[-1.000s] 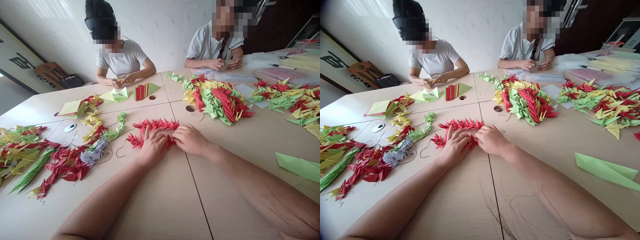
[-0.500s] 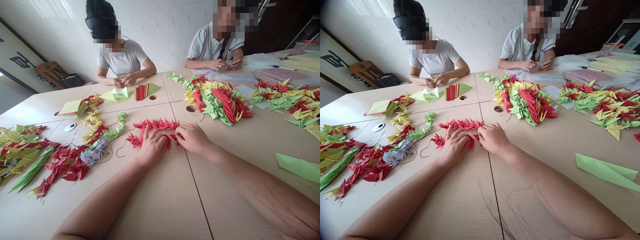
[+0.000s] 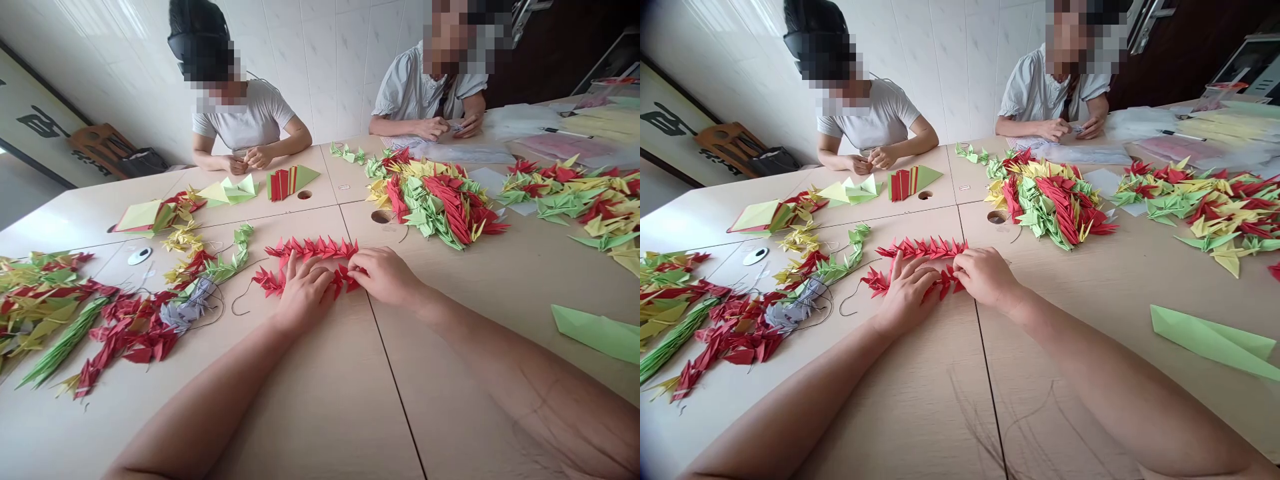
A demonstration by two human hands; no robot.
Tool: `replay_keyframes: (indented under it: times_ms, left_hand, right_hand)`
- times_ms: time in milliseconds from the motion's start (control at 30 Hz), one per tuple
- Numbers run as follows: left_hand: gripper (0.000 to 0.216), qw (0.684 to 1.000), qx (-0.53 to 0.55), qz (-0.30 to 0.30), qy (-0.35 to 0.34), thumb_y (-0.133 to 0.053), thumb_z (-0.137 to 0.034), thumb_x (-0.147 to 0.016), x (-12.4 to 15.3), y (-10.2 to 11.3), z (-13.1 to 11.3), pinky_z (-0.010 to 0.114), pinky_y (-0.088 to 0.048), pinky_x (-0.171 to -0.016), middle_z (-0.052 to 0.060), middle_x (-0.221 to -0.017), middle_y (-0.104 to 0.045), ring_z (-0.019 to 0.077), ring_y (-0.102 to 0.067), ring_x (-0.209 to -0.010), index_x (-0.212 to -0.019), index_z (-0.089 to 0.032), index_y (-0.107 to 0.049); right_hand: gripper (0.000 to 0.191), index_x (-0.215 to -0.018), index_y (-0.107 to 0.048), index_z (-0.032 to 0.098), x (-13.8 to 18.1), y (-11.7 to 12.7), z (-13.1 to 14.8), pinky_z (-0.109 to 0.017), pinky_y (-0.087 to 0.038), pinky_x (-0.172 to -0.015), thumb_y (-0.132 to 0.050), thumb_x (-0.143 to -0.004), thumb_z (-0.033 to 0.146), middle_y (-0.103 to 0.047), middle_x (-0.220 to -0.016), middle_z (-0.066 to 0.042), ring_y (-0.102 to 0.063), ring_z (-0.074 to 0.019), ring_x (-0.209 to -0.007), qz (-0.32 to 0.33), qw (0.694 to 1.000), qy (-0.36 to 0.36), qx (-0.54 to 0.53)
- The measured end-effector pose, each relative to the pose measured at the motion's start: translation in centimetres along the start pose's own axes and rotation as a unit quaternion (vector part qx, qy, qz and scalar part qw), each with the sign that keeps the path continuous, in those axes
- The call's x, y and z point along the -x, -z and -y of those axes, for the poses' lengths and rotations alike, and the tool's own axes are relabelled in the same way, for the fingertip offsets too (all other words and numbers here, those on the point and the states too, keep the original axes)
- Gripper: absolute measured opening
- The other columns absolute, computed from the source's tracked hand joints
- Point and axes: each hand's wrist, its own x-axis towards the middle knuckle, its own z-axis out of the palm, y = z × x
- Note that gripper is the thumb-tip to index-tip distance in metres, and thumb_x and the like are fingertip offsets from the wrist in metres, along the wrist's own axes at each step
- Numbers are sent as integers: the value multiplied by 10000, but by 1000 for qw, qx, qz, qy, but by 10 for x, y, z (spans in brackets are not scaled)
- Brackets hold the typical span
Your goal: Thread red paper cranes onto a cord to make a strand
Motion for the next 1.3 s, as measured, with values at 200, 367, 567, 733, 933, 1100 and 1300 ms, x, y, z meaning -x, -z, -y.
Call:
replay_keyframes:
  times_ms: [200, 367, 567, 733, 933, 1100, 1300]
  left_hand:
    - [115, 1000, -5, 2, -7, -504, -176, -876, 1, -2, 3, 610, -123, -1155, 8, -871, -707, 258, -557, -1169, -860, -225, -607]
    - [148, 1000, -5, 0, -5, -490, -155, -874, 2, -3, 5, 617, -97, -1161, 8, -850, -705, 253, -557, -1170, -855, -234, -614]
    - [156, 1000, -1, 6, -5, -479, -182, -894, 1, -2, 4, 631, -63, -1161, 2, -849, -706, 256, -560, -1156, -840, -226, -618]
    - [177, 1000, 5, 5, -8, -469, -188, -902, 1, -2, 5, 629, -50, -1162, 2, -849, -707, 234, -585, -1117, -825, -231, -622]
    - [185, 1000, 5, 4, -15, -467, -177, -901, 1, -2, 6, 619, -65, -1165, 3, -844, -703, 234, -581, -1133, -837, -233, -631]
    - [172, 1000, 4, 6, -16, -472, -173, -898, 2, -3, 6, 625, -104, -1157, 10, -871, -708, 244, -574, -1144, -867, -232, -631]
    - [157, 1000, -4, 8, -24, -480, -181, -904, 2, -3, 6, 604, -87, -1166, 3, -876, -707, 221, -594, -1092, -861, -227, -624]
  right_hand:
    - [68, -874, -649, 195, 1, 6, -1, -284, -394, -720, -583, -864, 179, -712, -889, -20, -624, -169, -802, 39, 999, -13, 12]
    - [78, -906, -654, 207, 1, 25, -4, -288, -411, -700, -592, -866, 234, -707, -946, -31, -629, -196, -896, 78, 995, -43, 54]
    - [89, -874, -675, 228, 3, 28, -8, -271, -403, -650, -587, -859, 222, -691, -958, -15, -632, -187, -874, 121, 989, -57, 65]
    - [235, -879, -694, 228, 3, 17, -13, -254, -417, -679, -513, -842, 83, -687, -980, -18, -632, -167, -860, 135, 990, -33, 31]
    - [313, -790, -688, 199, 1, 14, -20, -244, -404, -658, -481, -741, -30, -679, -915, -24, -614, -160, -803, 133, 990, -12, 33]
    - [324, -824, -687, 186, 1, 20, -14, -270, -409, -714, -461, -765, -38, -687, -921, -40, -607, -182, -851, 83, 995, 3, 55]
    - [133, -929, -687, 175, 2, 14, 4, -332, -413, -838, -559, -891, 176, -692, -943, -62, -592, -209, -932, 18, 994, 91, 53]
